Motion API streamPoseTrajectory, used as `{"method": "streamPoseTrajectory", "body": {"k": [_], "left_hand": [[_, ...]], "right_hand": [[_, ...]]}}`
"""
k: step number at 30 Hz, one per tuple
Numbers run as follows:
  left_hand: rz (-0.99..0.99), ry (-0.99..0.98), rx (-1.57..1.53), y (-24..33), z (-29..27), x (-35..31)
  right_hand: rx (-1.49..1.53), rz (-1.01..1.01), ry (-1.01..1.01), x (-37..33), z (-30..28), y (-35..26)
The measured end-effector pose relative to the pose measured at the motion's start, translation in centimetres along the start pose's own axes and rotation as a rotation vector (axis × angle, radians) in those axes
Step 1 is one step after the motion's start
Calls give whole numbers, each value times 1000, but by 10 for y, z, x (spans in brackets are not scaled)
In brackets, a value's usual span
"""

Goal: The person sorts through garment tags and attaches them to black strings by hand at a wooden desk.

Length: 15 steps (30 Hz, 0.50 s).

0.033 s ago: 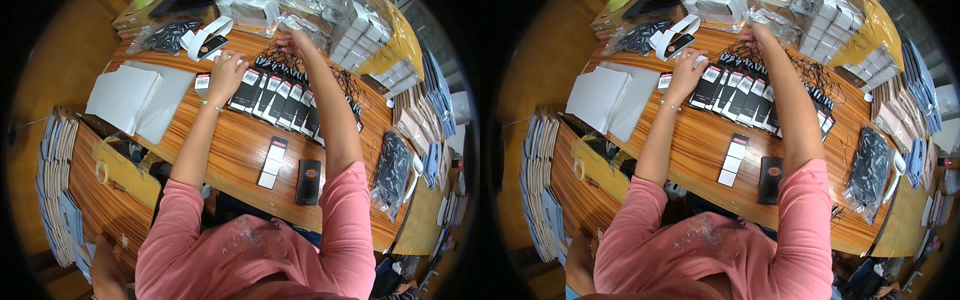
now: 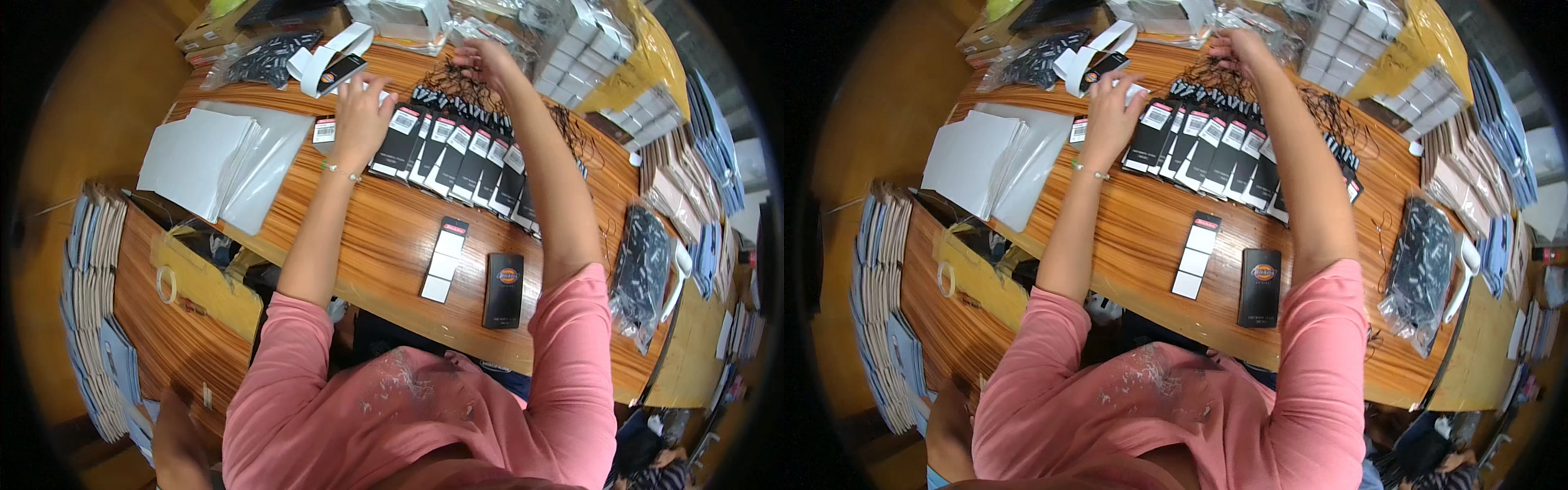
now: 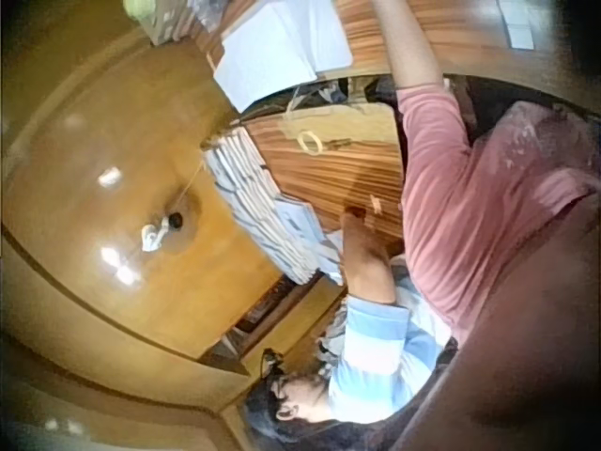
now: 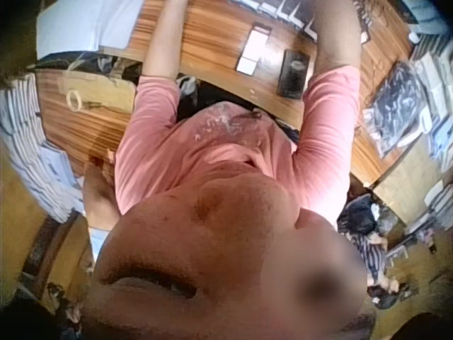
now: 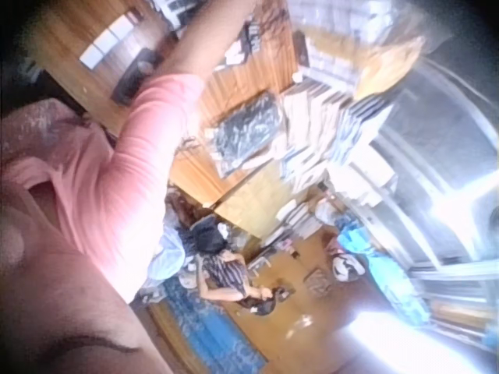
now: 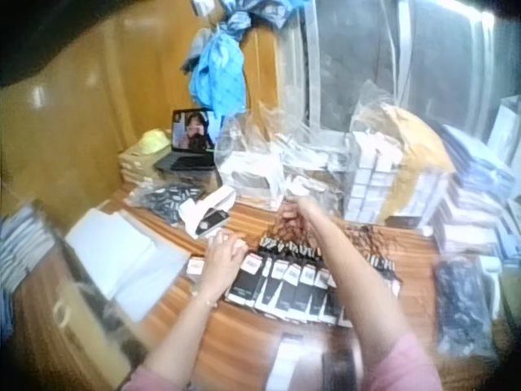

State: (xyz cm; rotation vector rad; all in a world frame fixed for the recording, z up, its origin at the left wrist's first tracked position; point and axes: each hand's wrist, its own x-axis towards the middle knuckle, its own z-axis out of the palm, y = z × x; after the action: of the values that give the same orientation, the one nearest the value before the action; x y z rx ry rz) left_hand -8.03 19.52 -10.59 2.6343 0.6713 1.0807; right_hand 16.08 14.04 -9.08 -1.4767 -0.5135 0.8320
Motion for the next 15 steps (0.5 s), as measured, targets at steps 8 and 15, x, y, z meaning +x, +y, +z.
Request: {"method": "streamPoseTrajectory", "body": {"k": [8,15], "left_hand": [[299,187,-43,39,-7,5],[523,-633,-388,158,-48,-56]], "right_hand": [[-401,-288,-119,-223,-101,-44],[-748,-72,202,-412,-161,14]]}}
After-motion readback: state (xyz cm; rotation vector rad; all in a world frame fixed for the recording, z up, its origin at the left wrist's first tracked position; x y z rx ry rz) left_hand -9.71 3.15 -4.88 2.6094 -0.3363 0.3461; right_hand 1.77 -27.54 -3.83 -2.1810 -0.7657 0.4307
